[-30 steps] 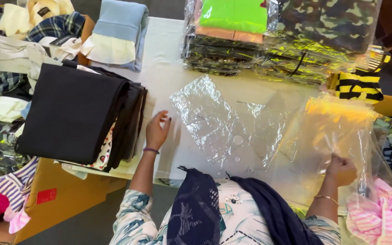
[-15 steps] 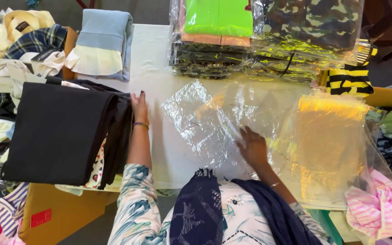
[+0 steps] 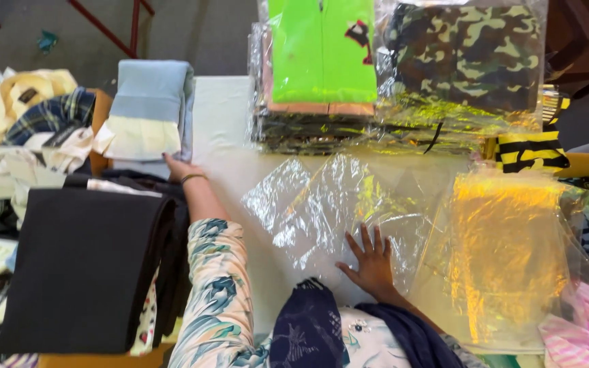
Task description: The person folds various clothing items, including black, pink, green, and blue garments, and places them into clear plastic bags on a table. The person handles the clothes and bags by hand, stacking the packaged items on the table as they work.
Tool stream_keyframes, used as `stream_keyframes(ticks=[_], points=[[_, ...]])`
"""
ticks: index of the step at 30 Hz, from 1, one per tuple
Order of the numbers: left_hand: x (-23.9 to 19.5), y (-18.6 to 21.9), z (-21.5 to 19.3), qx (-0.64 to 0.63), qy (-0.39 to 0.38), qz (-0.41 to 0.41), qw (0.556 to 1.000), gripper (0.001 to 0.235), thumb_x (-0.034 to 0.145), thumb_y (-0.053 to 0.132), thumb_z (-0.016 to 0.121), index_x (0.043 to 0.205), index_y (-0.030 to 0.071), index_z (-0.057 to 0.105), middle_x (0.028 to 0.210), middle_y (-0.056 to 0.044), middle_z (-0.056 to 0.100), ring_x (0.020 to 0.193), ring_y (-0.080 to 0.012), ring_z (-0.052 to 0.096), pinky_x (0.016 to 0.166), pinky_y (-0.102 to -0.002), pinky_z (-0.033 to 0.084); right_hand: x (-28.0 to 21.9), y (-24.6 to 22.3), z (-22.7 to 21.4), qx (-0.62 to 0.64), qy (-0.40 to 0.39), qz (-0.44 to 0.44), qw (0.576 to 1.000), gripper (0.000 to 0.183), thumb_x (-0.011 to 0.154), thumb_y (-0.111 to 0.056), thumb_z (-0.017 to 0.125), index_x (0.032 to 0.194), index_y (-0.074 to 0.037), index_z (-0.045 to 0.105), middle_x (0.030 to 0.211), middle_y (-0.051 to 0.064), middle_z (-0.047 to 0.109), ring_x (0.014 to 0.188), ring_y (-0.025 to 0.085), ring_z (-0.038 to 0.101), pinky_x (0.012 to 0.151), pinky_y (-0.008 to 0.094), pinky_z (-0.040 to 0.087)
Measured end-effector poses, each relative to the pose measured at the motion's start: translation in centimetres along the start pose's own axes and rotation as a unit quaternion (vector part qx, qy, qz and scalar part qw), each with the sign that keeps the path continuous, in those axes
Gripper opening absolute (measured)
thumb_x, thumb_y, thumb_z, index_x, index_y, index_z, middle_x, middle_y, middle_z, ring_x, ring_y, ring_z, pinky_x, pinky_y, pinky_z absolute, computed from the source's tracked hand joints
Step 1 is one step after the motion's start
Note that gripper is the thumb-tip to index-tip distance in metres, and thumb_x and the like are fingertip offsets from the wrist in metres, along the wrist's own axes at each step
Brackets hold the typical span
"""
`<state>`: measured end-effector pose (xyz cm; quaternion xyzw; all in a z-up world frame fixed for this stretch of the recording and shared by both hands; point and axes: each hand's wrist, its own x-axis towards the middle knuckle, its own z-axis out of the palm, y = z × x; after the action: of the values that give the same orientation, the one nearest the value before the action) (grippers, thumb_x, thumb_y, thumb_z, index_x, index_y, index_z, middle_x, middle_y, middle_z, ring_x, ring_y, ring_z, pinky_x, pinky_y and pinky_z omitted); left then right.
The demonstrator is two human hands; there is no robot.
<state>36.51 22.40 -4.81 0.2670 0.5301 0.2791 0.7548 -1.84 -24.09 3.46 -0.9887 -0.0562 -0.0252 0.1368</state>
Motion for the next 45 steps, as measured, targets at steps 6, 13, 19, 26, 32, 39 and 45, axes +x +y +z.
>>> stream_keyframes(ticks=[6, 13, 19, 26, 32, 39, 45], points=[[7.8, -0.4, 2.2, 0.008, -0.128, -0.031, 0.991, 0.041, 0.08, 0.02, 0.078, 0.107, -0.007, 0.065, 0.115, -0.016, 0.073, 0.094, -0.0299, 0.075, 0.081, -0.047, 0.064, 0.3, -0.3, -0.6, 0.004, -0.001, 0.003, 1.0, 0.081, 0.081, -0.069, 0.063, 0.149, -0.029, 0.045, 0.164, 0.014, 0.023, 0.149, 0.047, 0.018, 0.111, 0.071, 0.018], [-1.1, 5.0, 5.6, -0.068, -0.135, 0.013, 0.988, 0.04, 0.08, 0.019, 0.061, 0.115, 0.0, 0.057, 0.11, -0.017, 0.067, 0.087, -0.031, 0.071, 0.065, -0.045, 0.058, 0.2, -0.3, -0.5, 0.003, 0.015, -0.004, 1.0, 0.079, 0.082, -0.068, 0.063, 0.149, -0.03, 0.045, 0.165, 0.014, 0.022, 0.149, 0.047, 0.019, 0.111, 0.07, 0.019], [-14.7, 9.3, 4.9, -0.178, -0.277, 0.087, 0.94, 0.042, 0.087, 0.012, 0.065, 0.123, -0.004, 0.05, 0.114, -0.02, 0.064, 0.095, -0.0323, 0.07, 0.067, -0.04, 0.064, 0.5, -0.2, -0.4, -0.001, -0.015, 0.004, 1.0, 0.081, 0.081, -0.07, 0.063, 0.149, -0.029, 0.044, 0.165, 0.014, 0.021, 0.149, 0.048, 0.016, 0.112, 0.07, 0.017], [-28.2, 10.5, -5.0, -0.201, -0.369, 0.045, 0.906, 0.052, 0.088, 0.01, 0.066, 0.137, 0.004, 0.048, 0.126, -0.015, 0.062, 0.112, -0.0278, 0.065, 0.086, -0.041, 0.062, 1.8, 2.2, 0.6, 0.345, -0.16, 0.064, 0.923, 0.082, 0.09, -0.071, 0.059, 0.156, -0.025, 0.046, 0.172, 0.012, 0.029, 0.159, 0.037, 0.021, 0.124, 0.061, 0.015], [-39.0, 2.9, -19.9, -0.089, -0.4, 0.0, 0.912, 0.056, 0.096, 0.005, 0.062, 0.148, 0.005, 0.043, 0.139, -0.008, 0.056, 0.115, -0.0179, 0.053, 0.088, -0.031, 0.044, 3.6, -7.9, -9.5, 0.844, -0.235, -0.002, 0.482, 0.109, 0.086, -0.078, 0.057, 0.167, -0.017, 0.015, 0.167, 0.022, 0.033, 0.15, 0.036, 0.038, 0.119, 0.052, 0.033], [-39.6, -3.7, -36.6, 0.132, -0.615, 0.111, 0.769, 0.048, 0.103, 0.01, 0.061, 0.145, -0.007, 0.048, 0.142, -0.016, 0.058, 0.129, -0.0249, 0.056, 0.108, -0.035, 0.046, 2.5, -8.0, -6.0, 0.888, -0.148, 0.166, 0.403, 0.098, 0.098, -0.043, 0.075, 0.171, -0.007, 0.019, 0.163, 0.022, 0.041, 0.143, 0.035, 0.05, 0.116, 0.049, 0.046], [-33.8, -3.2, -36.6, 0.348, -0.741, 0.457, 0.349, 0.047, 0.1, 0.019, 0.062, 0.146, 0.01, 0.054, 0.148, -0.013, 0.058, 0.138, -0.0328, 0.056, 0.117, -0.043, 0.044, 3.3, -9.7, -13.3, 0.839, -0.045, 0.191, 0.508, 0.1, 0.073, 0.013, 0.055, 0.161, -0.024, 0.025, 0.143, 0.015, 0.05, 0.122, 0.031, 0.059, 0.097, 0.043, 0.057]])
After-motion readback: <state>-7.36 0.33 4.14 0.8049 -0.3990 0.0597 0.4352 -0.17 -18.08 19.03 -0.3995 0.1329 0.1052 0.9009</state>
